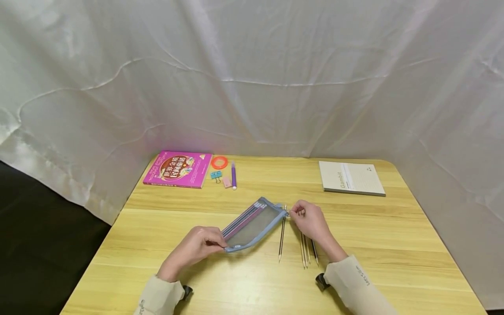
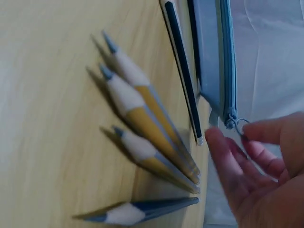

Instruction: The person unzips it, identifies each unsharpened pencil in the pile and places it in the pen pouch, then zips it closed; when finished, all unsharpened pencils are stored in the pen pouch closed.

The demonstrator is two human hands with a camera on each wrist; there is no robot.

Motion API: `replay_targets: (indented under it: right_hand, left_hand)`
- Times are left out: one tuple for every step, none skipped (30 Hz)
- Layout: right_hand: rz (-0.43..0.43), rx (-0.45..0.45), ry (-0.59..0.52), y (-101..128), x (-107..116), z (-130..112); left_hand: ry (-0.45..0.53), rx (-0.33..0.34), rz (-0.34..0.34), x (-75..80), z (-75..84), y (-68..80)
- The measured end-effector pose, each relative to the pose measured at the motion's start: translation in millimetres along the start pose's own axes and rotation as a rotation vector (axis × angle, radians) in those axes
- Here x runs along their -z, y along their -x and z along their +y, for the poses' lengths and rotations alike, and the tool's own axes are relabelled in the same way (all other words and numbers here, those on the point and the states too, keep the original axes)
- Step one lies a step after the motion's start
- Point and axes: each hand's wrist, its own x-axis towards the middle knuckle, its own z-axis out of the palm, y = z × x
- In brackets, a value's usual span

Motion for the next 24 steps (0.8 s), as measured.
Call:
replay_targets:
  right_hand:
    - [-0.024, -0.012, -0.05, -0.2, -0.6, -0.8]
    - [-0.047, -0.025, -0.104, -0.2, -1.4, -1.7]
    - [-0.066, -0.036, -0.153, -0.2, -2.0, -2.7]
    - [-0.079, -0.037, -0.189, -0.1, -2.4, -3.3]
    - [-0.085, -0.041, -0.218, -0.1, -2.7, -4.2]
    - [-0.086, -0.045, -0.235, 0.1, -3.0, -4.7]
    - [-0.085, -0.046, -0.25, 0.1, -3.2, -5.2]
    - [-0.08, -0.051, -0.263, 0.1, -3.5, -5.6]
    - [-0.073, -0.055, -0.272, 0.1, -3.8, -5.7]
    - [-0.067, -0.056, -0.278, 0.1, -4.1, -5.8]
    - [-0.061, -0.06, -0.284, -0.1, -4.6, -5.9]
    - [-0.058, -0.055, -0.291, 0.0, -5.0, -5.5]
    - [-0.053, -0.052, -0.301, -0.1, -5.5, -5.4]
    - [-0.049, -0.05, -0.313, -0.1, -6.0, -5.3]
    - [-0.045, -0.048, -0.327, 0.0, -6.4, -5.1]
    - [-0.044, -0.046, -0.344, 0.0, -6.8, -4.9]
    - [-0.043, -0.046, -0.366, 0.0, -7.2, -4.7]
    - [-0.042, -0.048, -0.391, 0.1, -7.6, -4.7]
    - [-0.042, -0.054, -0.412, 0.3, -8.0, -4.9]
    - [-0.046, -0.058, -0.426, 0.6, -8.3, -5.0]
    - [-0.05, -0.061, -0.436, 0.8, -8.8, -4.7]
    - [-0.056, -0.064, -0.448, 1.3, -9.2, -5.0]
    - [-0.061, -0.065, -0.453, 1.8, -9.7, -5.1]
    - [-0.067, -0.066, -0.455, 2.4, -10.0, -5.2]
  left_hand:
    - [0.012, 0.001, 0.0, 0.3, 0.0, -0.3]
    - [0.024, 0.002, -0.001, 0.6, -0.4, -0.3]
    - [0.036, 0.003, 0.0, 0.7, -1.0, -0.3]
    - [0.047, 0.005, 0.001, 0.9, -1.8, -0.1]
    - [0.057, 0.002, 0.003, 1.2, -2.6, 0.1]
    - [0.062, 0.0, 0.006, 1.5, -3.5, 0.5]
    - [0.064, -0.004, 0.011, 1.8, -4.4, 0.9]
    - [0.069, -0.006, 0.016, 2.1, -5.3, 1.3]
    - [0.069, -0.006, 0.022, 2.4, -6.1, 1.7]
    - [0.069, -0.005, 0.027, 2.8, -6.7, 2.0]
    - [0.068, 0.0, 0.031, 3.2, -7.0, 2.3]
    - [0.065, 0.01, 0.034, 3.5, -7.3, 2.8]
    - [0.057, 0.02, 0.039, 3.9, -7.3, 3.3]
    - [0.05, 0.037, 0.043, 4.2, -7.1, 3.7]
    - [0.04, 0.053, 0.049, 4.7, -6.6, 4.2]
    - [0.032, 0.073, 0.056, 5.1, -6.1, 4.8]
    - [0.019, 0.094, 0.066, 5.7, -5.6, 5.5]
    - [0.002, 0.112, 0.077, 6.1, -5.2, 6.2]
    - [-0.019, 0.127, 0.09, 6.6, -4.9, 6.8]
    - [-0.042, 0.144, 0.103, 7.2, -4.6, 7.4]
    - [-0.066, 0.156, 0.122, 7.7, -4.6, 8.0]
    - [-0.096, 0.17, 0.143, 8.2, -4.7, 8.5]
    - [-0.125, 0.182, 0.165, 8.8, -5.0, 8.9]
    - [-0.152, 0.196, 0.187, 9.4, -5.1, 9.3]
